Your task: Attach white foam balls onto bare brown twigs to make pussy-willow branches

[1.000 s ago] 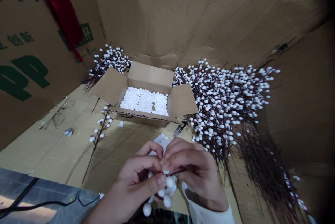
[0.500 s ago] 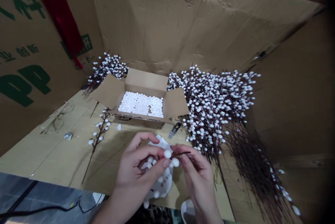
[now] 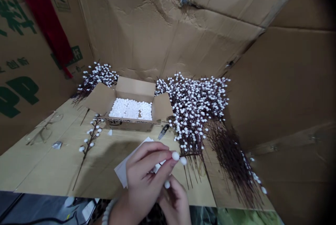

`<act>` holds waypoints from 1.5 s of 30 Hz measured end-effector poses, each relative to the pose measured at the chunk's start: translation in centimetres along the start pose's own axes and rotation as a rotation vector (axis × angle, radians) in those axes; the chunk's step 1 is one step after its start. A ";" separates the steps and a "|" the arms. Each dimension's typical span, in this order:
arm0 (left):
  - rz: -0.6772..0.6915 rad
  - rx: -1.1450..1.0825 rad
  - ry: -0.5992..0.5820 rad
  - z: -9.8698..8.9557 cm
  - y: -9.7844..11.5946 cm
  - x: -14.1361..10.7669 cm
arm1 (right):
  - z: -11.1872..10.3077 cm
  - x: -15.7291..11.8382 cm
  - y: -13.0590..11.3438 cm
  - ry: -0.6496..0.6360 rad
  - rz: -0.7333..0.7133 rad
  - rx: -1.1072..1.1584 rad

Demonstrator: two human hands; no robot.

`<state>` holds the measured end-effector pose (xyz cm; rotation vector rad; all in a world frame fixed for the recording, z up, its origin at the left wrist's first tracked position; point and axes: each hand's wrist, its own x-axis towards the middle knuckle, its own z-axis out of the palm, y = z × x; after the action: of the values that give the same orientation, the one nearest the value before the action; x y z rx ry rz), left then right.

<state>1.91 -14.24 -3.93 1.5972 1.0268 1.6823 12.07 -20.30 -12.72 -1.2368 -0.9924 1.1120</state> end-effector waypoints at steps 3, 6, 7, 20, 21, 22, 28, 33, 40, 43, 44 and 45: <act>0.078 -0.059 -0.068 -0.6 -0.3 0.0 | -1.5 0.6 -1.7 -0.041 0.006 -0.017; 0.006 -0.252 -0.060 -1.1 -0.1 0.4 | -3.7 2.3 -3.4 0.061 -0.059 -0.067; -0.082 -0.374 -0.046 -1.2 0.0 0.6 | -4.5 3.2 -3.9 0.110 -0.084 -0.089; -0.599 -1.070 -0.059 -2.2 1.7 0.6 | -7.8 17.4 -5.6 0.440 -0.162 -0.794; -0.602 -1.060 -0.068 -2.4 1.6 0.6 | -7.6 17.5 -5.6 0.441 -0.177 -0.839; -0.606 -1.045 -0.070 -2.6 1.4 0.5 | -7.5 17.5 -5.6 0.435 -0.194 -0.875; -0.656 -0.849 0.026 -5.5 -0.7 0.6 | -9.3 16.2 -5.4 0.419 -0.309 -0.972; -0.689 -0.573 0.186 -9.3 -3.9 0.3 | -15.7 12.9 -4.8 0.572 -0.323 -1.038; -0.756 -0.413 0.334 -12.7 -5.1 -1.0 | -24.8 8.3 -3.0 0.681 -0.216 -1.336; -0.773 -0.383 0.334 -13.1 -4.7 -1.3 | -26.1 6.8 -1.7 0.651 -0.195 -1.468; -0.773 -0.384 0.329 -13.1 -4.6 -1.4 | -26.1 6.4 -1.2 0.636 -0.196 -1.507; -0.776 -0.386 0.319 -13.1 -4.5 -1.5 | -26.0 6.0 -0.8 0.616 -0.199 -1.545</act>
<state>-11.34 -14.91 -8.28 0.5681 1.1779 1.4632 38.68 -19.48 -14.33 -2.3580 -1.4116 -0.4708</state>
